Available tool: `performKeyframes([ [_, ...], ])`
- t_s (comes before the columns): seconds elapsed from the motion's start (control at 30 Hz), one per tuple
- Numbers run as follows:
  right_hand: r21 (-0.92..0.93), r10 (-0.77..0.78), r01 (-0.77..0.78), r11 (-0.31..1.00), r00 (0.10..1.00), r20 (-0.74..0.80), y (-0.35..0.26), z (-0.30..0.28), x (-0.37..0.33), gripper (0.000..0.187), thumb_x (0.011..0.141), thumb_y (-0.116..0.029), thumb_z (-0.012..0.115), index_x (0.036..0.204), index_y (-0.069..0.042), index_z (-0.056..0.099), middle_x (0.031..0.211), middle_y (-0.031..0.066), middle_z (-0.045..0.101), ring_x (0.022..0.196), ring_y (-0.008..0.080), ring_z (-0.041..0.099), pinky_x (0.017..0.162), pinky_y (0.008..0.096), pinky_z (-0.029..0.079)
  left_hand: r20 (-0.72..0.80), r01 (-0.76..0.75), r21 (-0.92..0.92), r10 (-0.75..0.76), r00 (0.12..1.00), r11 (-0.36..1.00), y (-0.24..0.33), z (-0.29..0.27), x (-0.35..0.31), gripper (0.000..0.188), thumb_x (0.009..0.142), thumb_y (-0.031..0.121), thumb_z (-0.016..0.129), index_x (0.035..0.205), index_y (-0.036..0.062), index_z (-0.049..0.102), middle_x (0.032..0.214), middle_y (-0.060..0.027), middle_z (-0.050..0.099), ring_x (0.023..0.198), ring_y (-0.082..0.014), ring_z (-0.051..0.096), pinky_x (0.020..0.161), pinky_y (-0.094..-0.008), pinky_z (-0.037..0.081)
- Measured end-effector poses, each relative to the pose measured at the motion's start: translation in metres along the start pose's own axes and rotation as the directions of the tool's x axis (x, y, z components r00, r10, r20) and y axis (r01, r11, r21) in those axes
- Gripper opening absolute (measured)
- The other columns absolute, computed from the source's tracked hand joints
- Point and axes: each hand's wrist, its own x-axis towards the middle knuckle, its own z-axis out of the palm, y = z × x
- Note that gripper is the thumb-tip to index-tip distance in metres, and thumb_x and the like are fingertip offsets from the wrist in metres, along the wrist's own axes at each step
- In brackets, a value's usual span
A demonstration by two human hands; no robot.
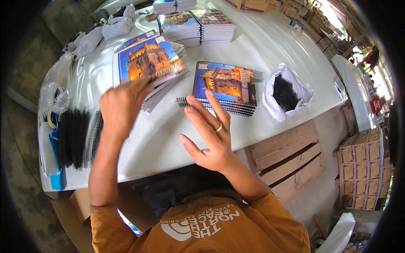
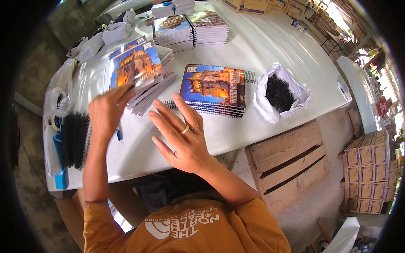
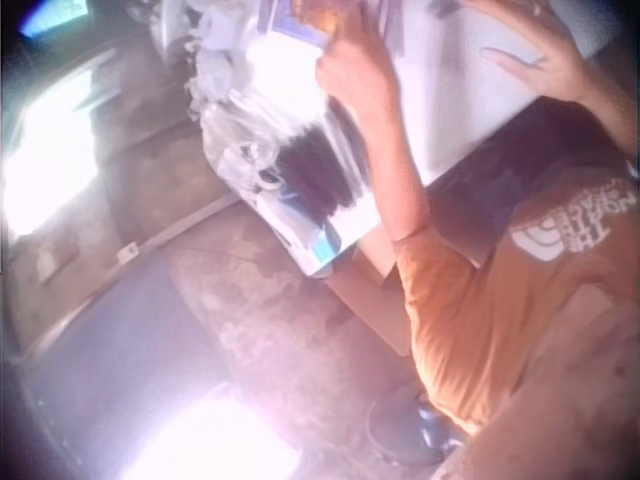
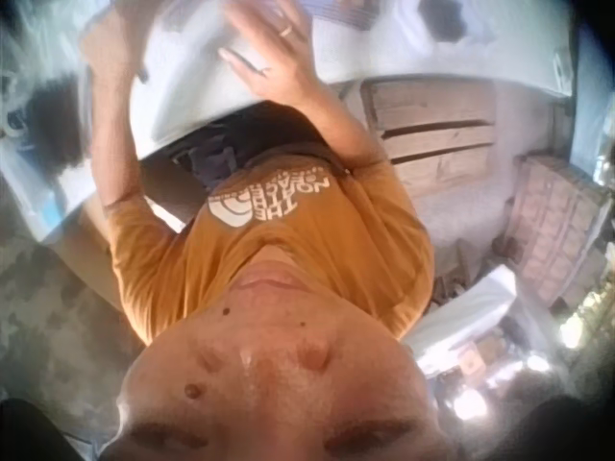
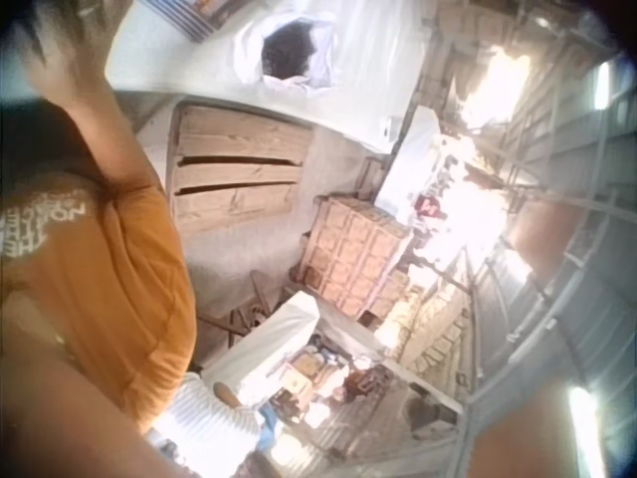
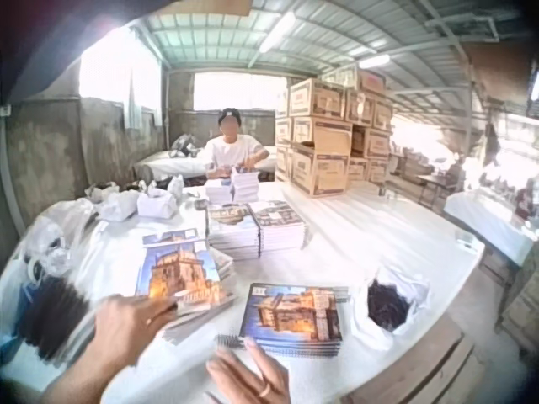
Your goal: The person binds booklets by manually threading a plastic spiral coil through pre-punched holes in the pages, crimping the ends of the coil, and stacking the finished booklets on a table.
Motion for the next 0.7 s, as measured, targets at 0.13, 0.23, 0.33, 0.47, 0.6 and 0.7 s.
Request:
performKeyframes([
  [0.13, 0.161, 0.040, -0.032, 0.986, 0.998, -0.045, -0.004, 0.005, 0.012, 0.051, 0.073, -0.006, 0.067, 0.122, -0.003, 0.051, 0.125, 0.0115, 0.053, 0.123, 0.0343, 0.041, 0.099, 0.0399, 0.031, 0.157, 0.048, -0.177, -0.020, 0.987, 0.983, -0.024, -0.007, 0.038, 0.028, 0.072, 0.022, 0.069, 0.098, 0.0124, 0.070, 0.085, -0.0138, 0.066, 0.071, -0.0274, 0.063, 0.066, -0.0330, 0.048],
  [0.23, 0.140, 0.037, -0.034, 0.990, 0.999, -0.018, -0.002, 0.004, 0.016, 0.050, 0.074, -0.004, 0.065, 0.121, 0.002, 0.050, 0.122, 0.0152, 0.055, 0.120, 0.0366, 0.043, 0.101, 0.0416, 0.031, 0.257, 0.033, -0.370, 0.068, 0.964, 0.929, -0.044, -0.003, 0.057, 0.031, 0.067, 0.016, 0.071, 0.097, 0.0081, 0.069, 0.085, -0.0141, 0.067, 0.072, -0.0243, 0.064, 0.070, -0.0307, 0.048],
  [0.33, 0.167, 0.112, -0.110, 0.980, 0.994, -0.007, 0.000, 0.006, 0.019, 0.047, 0.075, -0.003, 0.063, 0.120, 0.002, 0.050, 0.120, 0.0140, 0.056, 0.118, 0.0302, 0.047, 0.098, 0.0374, 0.035, 0.437, 0.214, -0.538, 0.052, 0.898, 0.816, -0.052, -0.006, 0.071, 0.038, 0.060, 0.007, 0.074, 0.097, 0.0032, 0.069, 0.086, -0.0110, 0.069, 0.073, -0.0185, 0.063, 0.073, -0.0271, 0.047],
  [0.47, 0.245, 0.165, -0.154, 0.957, 0.986, -0.026, 0.008, 0.013, 0.023, 0.047, 0.076, -0.004, 0.063, 0.121, 0.000, 0.051, 0.117, 0.0138, 0.057, 0.113, 0.0299, 0.049, 0.096, 0.0368, 0.037, 0.462, 0.206, -0.550, 0.089, 0.882, 0.810, -0.060, -0.001, 0.078, 0.039, 0.059, 0.006, 0.075, 0.097, 0.0017, 0.068, 0.086, -0.0116, 0.069, 0.074, -0.0189, 0.063, 0.075, -0.0274, 0.047],
  [0.6, 0.329, 0.203, -0.190, 0.925, 0.979, -0.004, 0.013, 0.025, 0.030, 0.046, 0.077, -0.006, 0.063, 0.121, -0.001, 0.051, 0.115, 0.0149, 0.058, 0.110, 0.0310, 0.050, 0.095, 0.0370, 0.037, 0.454, 0.211, -0.576, 0.094, 0.886, 0.790, -0.064, 0.000, 0.075, 0.039, 0.059, 0.007, 0.075, 0.097, 0.0004, 0.068, 0.086, -0.0127, 0.069, 0.074, -0.0191, 0.063, 0.075, -0.0276, 0.047],
  [0.7, 0.296, 0.278, -0.292, 0.909, 0.956, 0.088, 0.018, 0.035, 0.036, 0.043, 0.080, -0.006, 0.061, 0.121, 0.003, 0.050, 0.119, 0.0171, 0.056, 0.113, 0.0224, 0.051, 0.098, 0.0333, 0.035, 0.418, 0.176, -0.588, 0.110, 0.902, 0.790, -0.066, 0.002, 0.072, 0.036, 0.062, 0.010, 0.073, 0.096, -0.0001, 0.068, 0.086, -0.0131, 0.069, 0.073, -0.0197, 0.063, 0.074, -0.0281, 0.047],
])
